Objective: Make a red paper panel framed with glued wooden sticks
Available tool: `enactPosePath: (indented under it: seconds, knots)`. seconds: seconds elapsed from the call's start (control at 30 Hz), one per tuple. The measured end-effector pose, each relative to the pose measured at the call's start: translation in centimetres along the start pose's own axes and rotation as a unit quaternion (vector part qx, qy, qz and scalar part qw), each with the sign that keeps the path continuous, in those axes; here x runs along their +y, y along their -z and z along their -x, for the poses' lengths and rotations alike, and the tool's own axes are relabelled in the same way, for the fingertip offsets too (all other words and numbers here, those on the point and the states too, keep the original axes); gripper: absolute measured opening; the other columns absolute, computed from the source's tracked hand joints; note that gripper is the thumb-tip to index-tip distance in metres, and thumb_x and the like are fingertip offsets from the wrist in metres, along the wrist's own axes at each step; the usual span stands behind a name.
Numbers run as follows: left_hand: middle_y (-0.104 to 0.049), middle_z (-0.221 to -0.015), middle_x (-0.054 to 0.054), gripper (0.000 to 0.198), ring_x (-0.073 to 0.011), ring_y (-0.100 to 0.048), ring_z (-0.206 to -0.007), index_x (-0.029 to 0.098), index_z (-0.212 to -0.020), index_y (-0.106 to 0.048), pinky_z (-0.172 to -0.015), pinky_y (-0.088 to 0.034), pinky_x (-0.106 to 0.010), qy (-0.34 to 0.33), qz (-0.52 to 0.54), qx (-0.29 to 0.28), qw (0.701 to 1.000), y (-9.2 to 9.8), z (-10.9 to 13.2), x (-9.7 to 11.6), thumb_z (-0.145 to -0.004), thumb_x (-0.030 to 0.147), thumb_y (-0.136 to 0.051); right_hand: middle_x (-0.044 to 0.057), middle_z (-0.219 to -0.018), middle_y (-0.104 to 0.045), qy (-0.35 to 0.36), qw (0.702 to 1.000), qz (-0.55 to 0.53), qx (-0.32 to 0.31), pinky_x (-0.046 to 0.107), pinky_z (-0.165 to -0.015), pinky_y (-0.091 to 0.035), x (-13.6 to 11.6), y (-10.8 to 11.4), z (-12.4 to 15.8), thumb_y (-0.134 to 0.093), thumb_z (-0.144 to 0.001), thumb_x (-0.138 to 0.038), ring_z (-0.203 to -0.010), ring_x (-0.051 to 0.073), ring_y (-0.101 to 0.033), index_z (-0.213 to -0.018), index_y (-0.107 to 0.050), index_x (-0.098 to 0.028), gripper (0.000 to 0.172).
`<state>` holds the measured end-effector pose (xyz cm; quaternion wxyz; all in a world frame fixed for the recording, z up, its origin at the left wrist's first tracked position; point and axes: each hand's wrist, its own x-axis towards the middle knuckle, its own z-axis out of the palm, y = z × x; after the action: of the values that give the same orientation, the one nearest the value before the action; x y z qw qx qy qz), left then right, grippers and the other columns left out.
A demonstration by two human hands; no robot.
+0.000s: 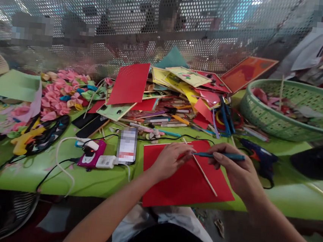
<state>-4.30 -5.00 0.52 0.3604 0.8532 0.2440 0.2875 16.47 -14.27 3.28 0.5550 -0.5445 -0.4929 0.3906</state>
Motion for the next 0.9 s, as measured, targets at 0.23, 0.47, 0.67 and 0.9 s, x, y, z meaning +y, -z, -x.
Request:
enactPosePath:
  seconds: [0.23, 0.47, 0.67, 0.9]
  knots:
    - [-0.079, -0.107, -0.003, 0.021, -0.0236, -0.068, -0.097, 0.022, -0.112, -0.071, -0.086, -0.049, -0.037, 0.002, -0.079, -0.013, 0.997, 0.5, 0.2, 0.0, -0.105, 0.032, -0.054, 0.003, -0.078, -0.070, -0.012, 0.999, 0.029, -0.035, 0.028, -0.061, -0.048, 0.3, -0.8, -0.4, -0.074, -0.090, -0.045, -0.072, 0.019, -0.063, -0.095, -0.075, -0.025, 0.020]
    - [-0.077, -0.101, -0.005, 0.018, -0.0214, -0.064, -0.090, 0.019, -0.104, -0.071, -0.082, -0.045, -0.033, 0.021, -0.054, -0.031, 0.998, 0.8, 0.5, -0.2, -0.104, 0.027, -0.055, 0.001, -0.077, -0.068, -0.026, 0.998, 0.005, -0.051, 0.026, -0.056, -0.044, 0.3, -1.1, -1.4, -0.075, -0.088, -0.049, -0.068, 0.017, -0.060, -0.114, -0.073, -0.025, 0.035]
    - [-0.075, -0.096, -0.004, 0.025, -0.0193, -0.061, -0.086, 0.018, -0.103, -0.071, -0.080, -0.044, -0.031, 0.059, -0.010, -0.038, 0.997, 1.2, 0.6, 0.3, -0.105, 0.036, -0.053, 0.002, -0.075, -0.068, 0.001, 0.999, -0.030, -0.011, 0.026, -0.053, -0.042, 0.1, -1.0, -1.9, -0.069, -0.091, -0.051, -0.063, 0.015, -0.057, -0.092, -0.078, -0.025, 0.028]
    - [-0.078, -0.102, -0.005, 0.021, -0.0231, -0.066, -0.094, 0.019, -0.111, -0.072, -0.087, -0.047, -0.036, 0.061, -0.044, -0.030, 0.997, 1.2, 0.9, 0.8, -0.104, 0.030, -0.055, 0.002, -0.070, -0.069, 0.027, 0.998, 0.034, 0.046, 0.027, -0.051, -0.043, 1.3, -1.5, -2.5, -0.073, -0.091, -0.051, -0.058, 0.015, -0.057, -0.084, -0.078, -0.024, 0.028]
